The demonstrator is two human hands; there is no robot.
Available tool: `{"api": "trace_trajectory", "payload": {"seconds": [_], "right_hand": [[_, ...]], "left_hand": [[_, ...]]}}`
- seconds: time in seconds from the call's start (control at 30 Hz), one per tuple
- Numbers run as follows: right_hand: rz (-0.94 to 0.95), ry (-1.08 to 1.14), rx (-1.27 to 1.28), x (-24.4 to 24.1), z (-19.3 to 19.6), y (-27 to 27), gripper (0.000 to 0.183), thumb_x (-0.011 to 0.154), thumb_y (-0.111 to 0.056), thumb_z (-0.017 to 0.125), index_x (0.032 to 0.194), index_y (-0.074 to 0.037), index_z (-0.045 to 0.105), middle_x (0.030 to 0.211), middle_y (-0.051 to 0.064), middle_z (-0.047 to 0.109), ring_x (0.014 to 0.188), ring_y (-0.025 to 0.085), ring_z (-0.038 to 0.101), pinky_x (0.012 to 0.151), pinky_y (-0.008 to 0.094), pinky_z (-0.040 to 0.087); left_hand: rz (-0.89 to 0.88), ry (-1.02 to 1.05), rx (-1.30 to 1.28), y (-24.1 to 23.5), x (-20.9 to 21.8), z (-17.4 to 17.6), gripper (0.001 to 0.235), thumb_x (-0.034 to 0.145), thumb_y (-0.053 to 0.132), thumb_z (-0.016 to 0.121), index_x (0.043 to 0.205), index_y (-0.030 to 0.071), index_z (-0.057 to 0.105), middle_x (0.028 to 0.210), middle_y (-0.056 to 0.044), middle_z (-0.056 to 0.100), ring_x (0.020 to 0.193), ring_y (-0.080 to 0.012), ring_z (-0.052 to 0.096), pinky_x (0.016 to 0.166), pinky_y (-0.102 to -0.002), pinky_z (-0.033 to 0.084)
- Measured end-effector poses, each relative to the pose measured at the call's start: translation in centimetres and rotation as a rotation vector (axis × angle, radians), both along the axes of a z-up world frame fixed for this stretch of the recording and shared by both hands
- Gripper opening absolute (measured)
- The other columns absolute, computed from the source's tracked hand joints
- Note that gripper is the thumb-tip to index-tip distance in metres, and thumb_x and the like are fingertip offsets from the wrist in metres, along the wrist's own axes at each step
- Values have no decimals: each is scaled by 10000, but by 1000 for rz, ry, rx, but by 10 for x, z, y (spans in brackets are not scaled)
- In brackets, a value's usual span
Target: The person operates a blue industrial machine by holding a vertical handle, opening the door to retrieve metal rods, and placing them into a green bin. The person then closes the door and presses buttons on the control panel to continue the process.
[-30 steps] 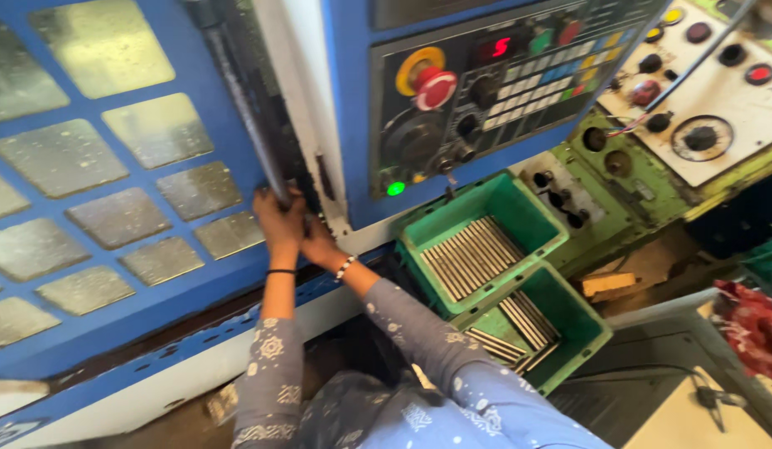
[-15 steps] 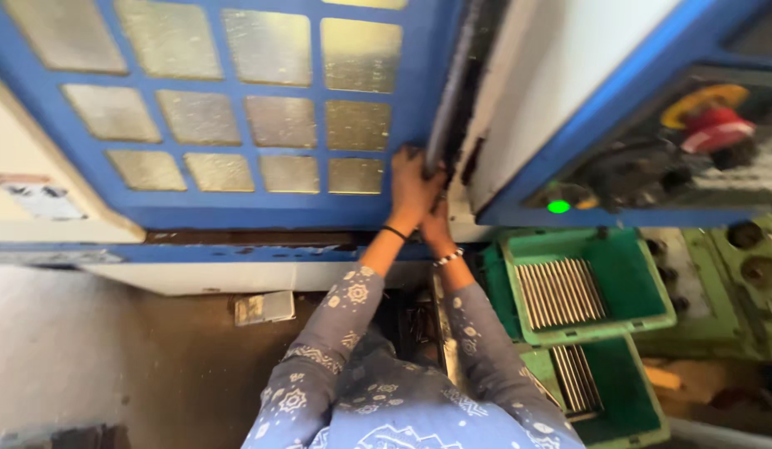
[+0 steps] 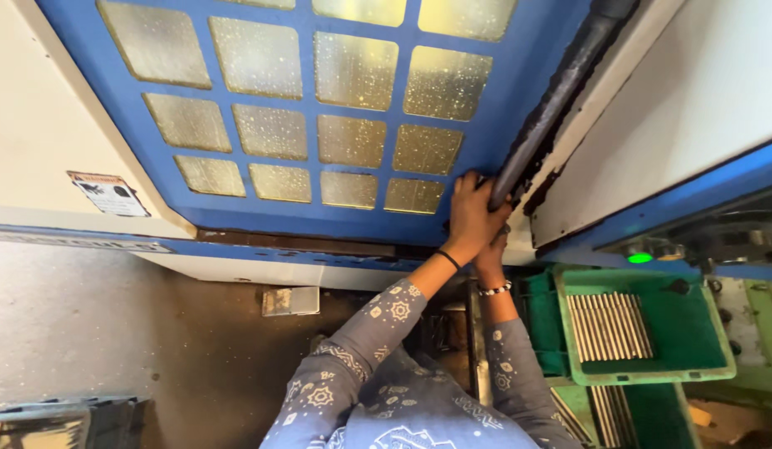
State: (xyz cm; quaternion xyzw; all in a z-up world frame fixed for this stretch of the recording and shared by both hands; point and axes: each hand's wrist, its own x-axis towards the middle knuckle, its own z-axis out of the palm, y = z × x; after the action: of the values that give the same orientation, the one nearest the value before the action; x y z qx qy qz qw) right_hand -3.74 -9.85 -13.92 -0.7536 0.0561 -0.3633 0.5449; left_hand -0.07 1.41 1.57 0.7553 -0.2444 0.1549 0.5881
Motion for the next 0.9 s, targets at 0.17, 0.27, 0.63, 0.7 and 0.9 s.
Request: {"api": "trace_trajectory", "payload": {"seconds": [0.17,0.27,0.63,0.7,0.9], "right_hand": [[-2,-33,-7,0,-7,-1,442,967,-209,673,1310,48,568,1238,137,678,1106,219,659,946,362,534],[-61,-15,6,1,-11,1,440,969,-215,672,1308,42,561,1215,132,688,1078,217,666,920,354,544],[-207,10,-74,0,-1,16,472,912,-179,708,1291,31,521,1120,131,708,990,192,685,844,348,551],[-197,-66,-115,0,1,18,449,922,-168,686,1294,23,524,1127,121,708,1006,189,683,869,348,550],[-243,-97,11,3,1,30,438,947,-144,661,1324,20,510,1214,125,644,1085,182,625,934,354,519]], "left_hand": [[-29,-15,26,1,2,0,342,722,215,788,1017,66,698,1122,-200,567,1074,-420,527,908,-507,461],[-53,25,44,3,4,1,369,721,216,777,1042,50,702,1131,-207,565,1083,-430,518,912,-513,449],[-131,44,32,10,8,-1,484,706,222,785,1136,21,691,1219,-233,543,1145,-443,486,965,-542,407],[-157,39,17,10,9,1,494,701,213,782,1145,19,687,1215,-239,537,1140,-446,483,972,-541,410],[-191,66,26,12,10,2,388,735,199,776,1079,39,693,1205,-230,544,1139,-444,489,985,-535,414]]}}
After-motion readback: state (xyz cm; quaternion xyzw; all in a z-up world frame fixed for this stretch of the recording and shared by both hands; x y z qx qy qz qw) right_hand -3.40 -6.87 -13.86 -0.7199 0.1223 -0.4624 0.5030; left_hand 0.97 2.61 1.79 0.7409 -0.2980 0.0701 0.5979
